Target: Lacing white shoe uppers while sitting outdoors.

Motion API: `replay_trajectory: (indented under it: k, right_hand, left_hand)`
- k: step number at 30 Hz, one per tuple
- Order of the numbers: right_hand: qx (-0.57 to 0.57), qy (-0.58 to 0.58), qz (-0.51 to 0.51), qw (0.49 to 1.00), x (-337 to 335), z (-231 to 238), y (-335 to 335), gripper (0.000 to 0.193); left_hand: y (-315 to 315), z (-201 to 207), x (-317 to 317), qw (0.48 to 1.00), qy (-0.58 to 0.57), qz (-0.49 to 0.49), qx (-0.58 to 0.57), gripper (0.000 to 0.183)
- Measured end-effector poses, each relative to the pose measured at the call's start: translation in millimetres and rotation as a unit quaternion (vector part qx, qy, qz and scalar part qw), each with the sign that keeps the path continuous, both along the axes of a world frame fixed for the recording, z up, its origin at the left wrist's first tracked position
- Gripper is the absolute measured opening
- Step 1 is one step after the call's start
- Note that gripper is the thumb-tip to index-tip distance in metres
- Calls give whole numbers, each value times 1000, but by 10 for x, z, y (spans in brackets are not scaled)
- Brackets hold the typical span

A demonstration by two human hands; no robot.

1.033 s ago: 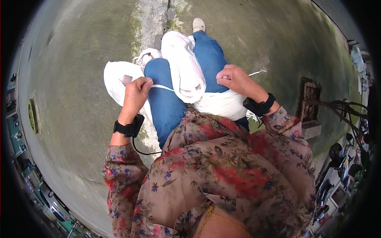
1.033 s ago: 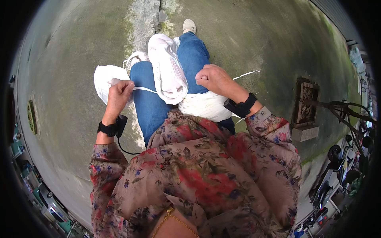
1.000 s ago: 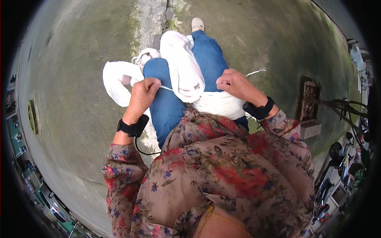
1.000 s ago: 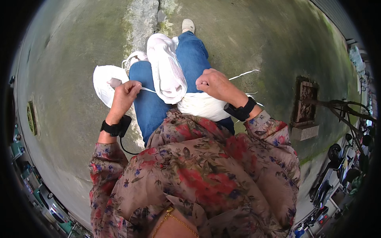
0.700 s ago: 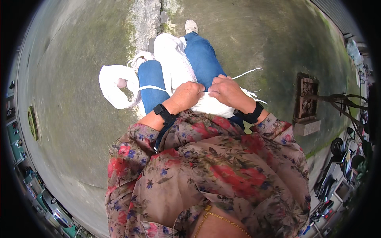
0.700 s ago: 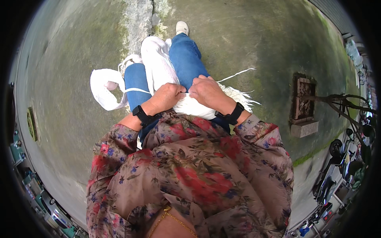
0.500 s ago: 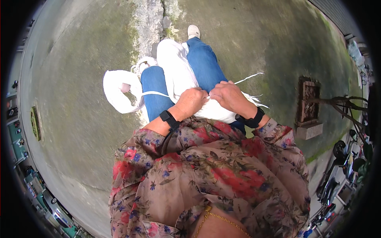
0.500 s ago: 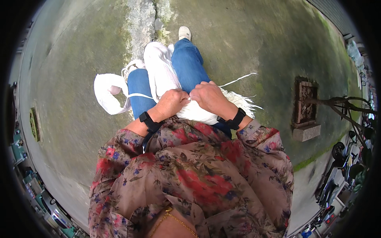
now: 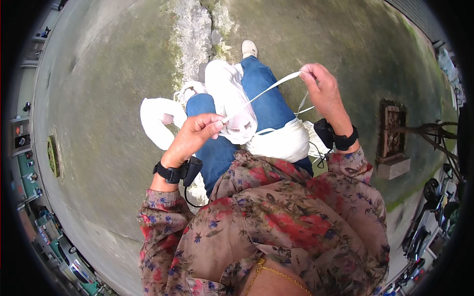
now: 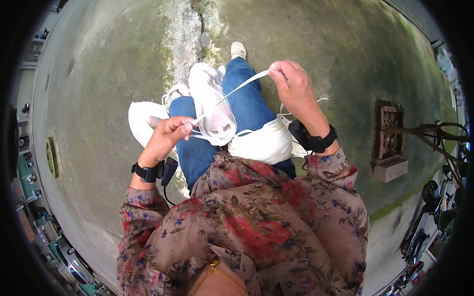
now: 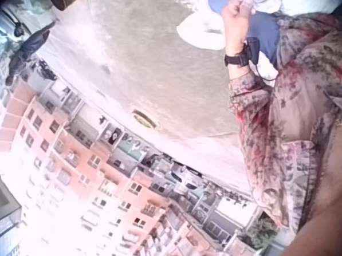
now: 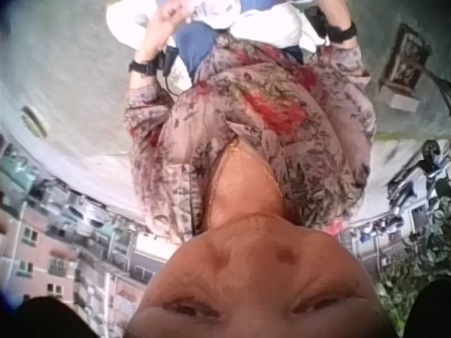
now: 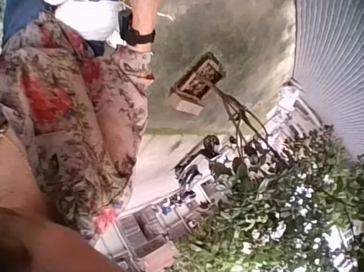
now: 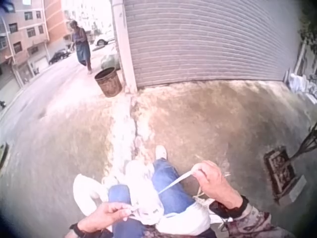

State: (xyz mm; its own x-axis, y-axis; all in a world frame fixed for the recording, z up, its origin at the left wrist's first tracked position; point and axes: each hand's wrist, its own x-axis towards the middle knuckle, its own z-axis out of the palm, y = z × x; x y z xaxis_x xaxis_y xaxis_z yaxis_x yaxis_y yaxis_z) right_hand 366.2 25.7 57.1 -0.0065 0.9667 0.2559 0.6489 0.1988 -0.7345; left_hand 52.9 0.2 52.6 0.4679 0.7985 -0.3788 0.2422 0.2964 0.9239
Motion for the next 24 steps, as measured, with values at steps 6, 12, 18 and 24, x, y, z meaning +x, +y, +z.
replay_trajectory:
  k: [6,12,18,24]
  right_hand:
    - [58,-153,-76,984,396,-206,-62,8]
    - [-59,-322,-127,936,386,-251,-109,6]
    - [-127,136,220,958,-678,-382,-309,23]
    - [-292,157,278,902,-1174,-557,-360,37]
  left_hand:
    - [-128,-61,-290,997,48,-1,-62,26]
    - [-76,-158,-220,995,68,29,-71,26]
    - [-74,-463,253,986,98,-120,64,25]
    - [-45,-449,204,996,54,-59,35,22]
